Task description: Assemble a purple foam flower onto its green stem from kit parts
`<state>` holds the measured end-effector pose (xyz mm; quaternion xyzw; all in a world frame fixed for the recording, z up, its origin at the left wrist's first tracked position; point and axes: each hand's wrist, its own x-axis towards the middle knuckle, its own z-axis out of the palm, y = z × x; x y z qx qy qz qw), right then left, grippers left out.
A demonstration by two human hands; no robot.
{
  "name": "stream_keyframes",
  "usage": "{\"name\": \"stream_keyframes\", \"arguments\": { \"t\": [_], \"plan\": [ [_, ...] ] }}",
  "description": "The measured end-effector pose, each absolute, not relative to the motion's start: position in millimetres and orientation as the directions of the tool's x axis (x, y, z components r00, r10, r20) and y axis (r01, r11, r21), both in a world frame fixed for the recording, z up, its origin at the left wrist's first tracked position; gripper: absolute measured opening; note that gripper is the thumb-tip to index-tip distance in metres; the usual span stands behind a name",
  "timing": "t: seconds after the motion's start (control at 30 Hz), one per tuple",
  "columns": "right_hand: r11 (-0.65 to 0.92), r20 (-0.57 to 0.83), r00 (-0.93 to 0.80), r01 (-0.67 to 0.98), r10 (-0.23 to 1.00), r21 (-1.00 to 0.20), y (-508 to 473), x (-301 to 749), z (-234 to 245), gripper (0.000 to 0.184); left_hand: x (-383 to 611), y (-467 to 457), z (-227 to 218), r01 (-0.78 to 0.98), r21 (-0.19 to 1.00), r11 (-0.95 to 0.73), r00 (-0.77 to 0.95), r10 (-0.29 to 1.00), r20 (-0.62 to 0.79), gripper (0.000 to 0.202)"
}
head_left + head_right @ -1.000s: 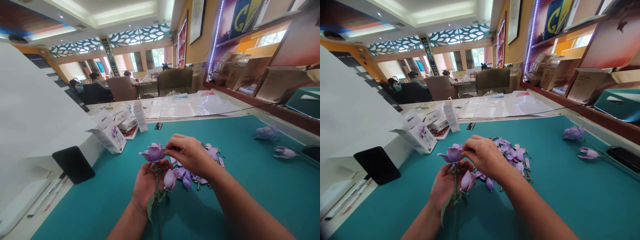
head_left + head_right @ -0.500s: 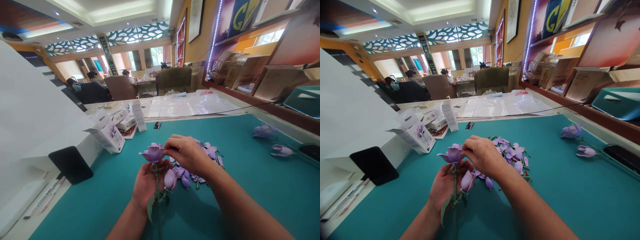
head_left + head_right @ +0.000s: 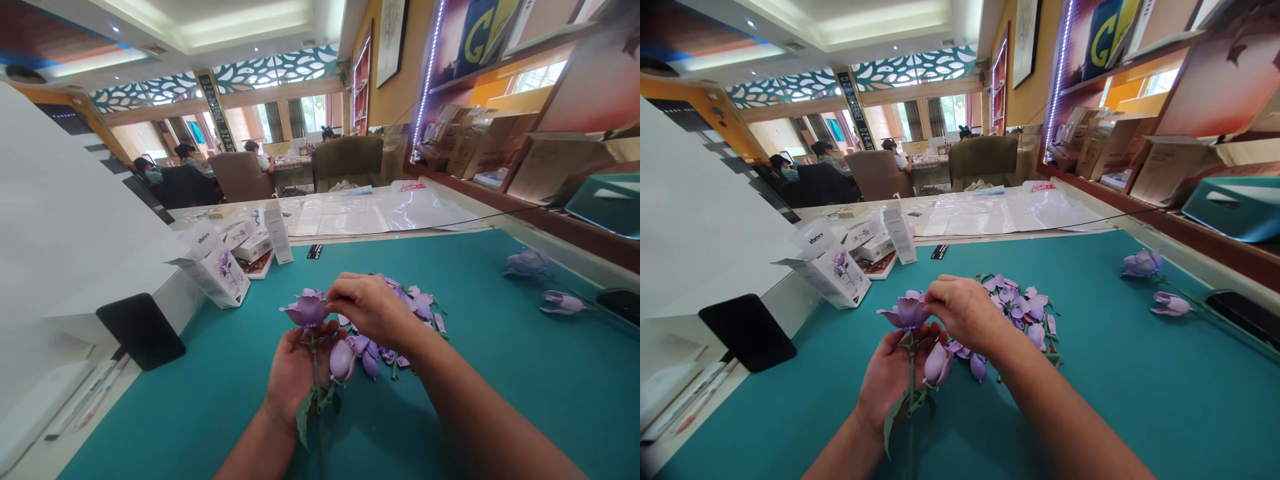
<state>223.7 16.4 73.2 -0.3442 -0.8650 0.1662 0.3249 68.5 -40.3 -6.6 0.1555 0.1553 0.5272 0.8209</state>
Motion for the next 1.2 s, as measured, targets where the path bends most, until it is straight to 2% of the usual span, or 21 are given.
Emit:
{"name": "stream_keyframes", "arguments": {
  "t": [0.47,0.6,0.73,0.8,0.9,1.0,1.03,1.1,1.2],
  "plan": [
    [0.713,0.457,-0.555,0.447,0.695,-0.541,21.2,221.7,66.6,0.011,68.3,-39.1,-10.3,-0.821,0.399,0.408,0.394,0.911,-0.121,0.027],
    [0.677,0.458,-0.515,0.402,0.724,-0.617,21.7,222.8,66.6,0.003,65.6,-37.7,-7.3,-0.823,0.405,0.398,0.380,0.916,-0.127,0.026],
    [0.611,0.483,-0.391,0.341,0.783,-0.715,21.4,232.1,67.2,0.013,57.0,-37.9,0.8,-0.860,0.396,0.322,0.288,0.947,-0.143,0.023],
    [0.534,0.423,-0.348,0.343,0.837,-0.773,18.6,236.4,64.1,0.014,50.1,-37.1,7.0,-0.874,0.393,0.284,0.245,0.958,-0.148,0.021],
    [0.352,0.171,-0.454,0.350,0.874,-0.868,5.8,235.3,52.7,0.023,40.0,-32.8,18.7,-0.894,0.384,0.232,0.199,0.972,-0.124,0.021],
    [0.159,-0.120,-0.642,0.360,0.757,-0.919,-17.1,223.6,36.3,0.026,34.7,-25.6,30.9,-0.900,0.392,0.189,0.177,0.982,-0.067,0.021],
    [0.132,-0.169,-0.695,0.357,0.698,-0.925,-25.3,218.3,30.7,0.025,34.3,-23.1,34.5,-0.897,0.404,0.178,0.174,0.984,-0.048,0.021],
    [0.151,-0.141,-0.760,0.301,0.635,-0.942,-40.0,207.3,20.4,0.019,35.1,-18.9,40.4,-0.890,0.430,0.154,0.160,0.987,-0.022,0.022],
    [0.113,-0.108,-0.773,0.226,0.625,-0.968,-53.3,194.3,7.8,0.021,38.9,-15.7,46.0,-0.889,0.444,0.109,0.117,0.993,-0.009,0.022]
  ]
}}
